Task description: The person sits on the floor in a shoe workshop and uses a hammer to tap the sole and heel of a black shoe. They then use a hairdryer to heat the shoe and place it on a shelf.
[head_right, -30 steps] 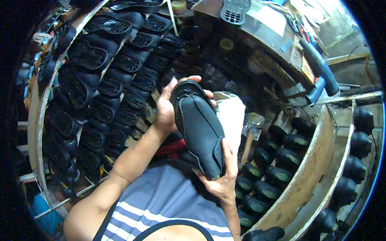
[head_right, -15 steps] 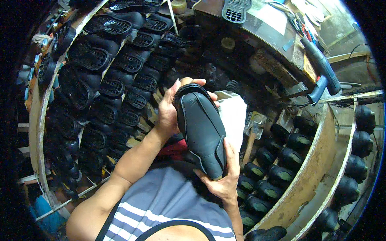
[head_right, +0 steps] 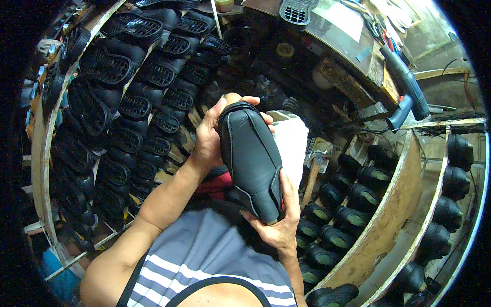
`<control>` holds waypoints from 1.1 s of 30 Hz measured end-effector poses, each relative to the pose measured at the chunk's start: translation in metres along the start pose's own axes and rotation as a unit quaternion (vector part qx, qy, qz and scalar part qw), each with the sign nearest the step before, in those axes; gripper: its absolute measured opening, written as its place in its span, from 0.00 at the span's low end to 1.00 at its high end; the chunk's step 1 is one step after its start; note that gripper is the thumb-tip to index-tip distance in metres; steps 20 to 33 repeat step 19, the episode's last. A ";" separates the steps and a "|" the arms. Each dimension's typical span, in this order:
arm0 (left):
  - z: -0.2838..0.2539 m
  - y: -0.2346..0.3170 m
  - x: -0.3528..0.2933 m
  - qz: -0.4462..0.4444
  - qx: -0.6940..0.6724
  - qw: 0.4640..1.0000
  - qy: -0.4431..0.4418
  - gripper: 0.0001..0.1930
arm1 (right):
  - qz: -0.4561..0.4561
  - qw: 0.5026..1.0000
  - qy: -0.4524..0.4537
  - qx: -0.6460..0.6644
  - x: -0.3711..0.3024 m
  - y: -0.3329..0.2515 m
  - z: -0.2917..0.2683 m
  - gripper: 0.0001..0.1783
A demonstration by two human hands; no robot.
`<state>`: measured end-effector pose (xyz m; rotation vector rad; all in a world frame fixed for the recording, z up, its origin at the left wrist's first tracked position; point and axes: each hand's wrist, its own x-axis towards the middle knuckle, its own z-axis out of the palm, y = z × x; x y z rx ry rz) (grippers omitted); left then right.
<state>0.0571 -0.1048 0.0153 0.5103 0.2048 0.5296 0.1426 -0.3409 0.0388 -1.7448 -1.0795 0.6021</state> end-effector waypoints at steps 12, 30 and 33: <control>0.001 0.002 0.001 0.008 0.015 1.000 -0.006 0.39 | 0.012 1.000 0.002 0.015 0.000 0.000 0.003 0.65; 0.001 0.002 0.001 0.009 0.017 1.000 -0.010 0.40 | 0.030 0.999 -0.004 0.027 -0.002 -0.001 0.004 0.64; 0.001 0.002 0.001 0.009 0.017 1.000 -0.010 0.40 | 0.030 0.999 -0.004 0.027 -0.002 -0.001 0.004 0.64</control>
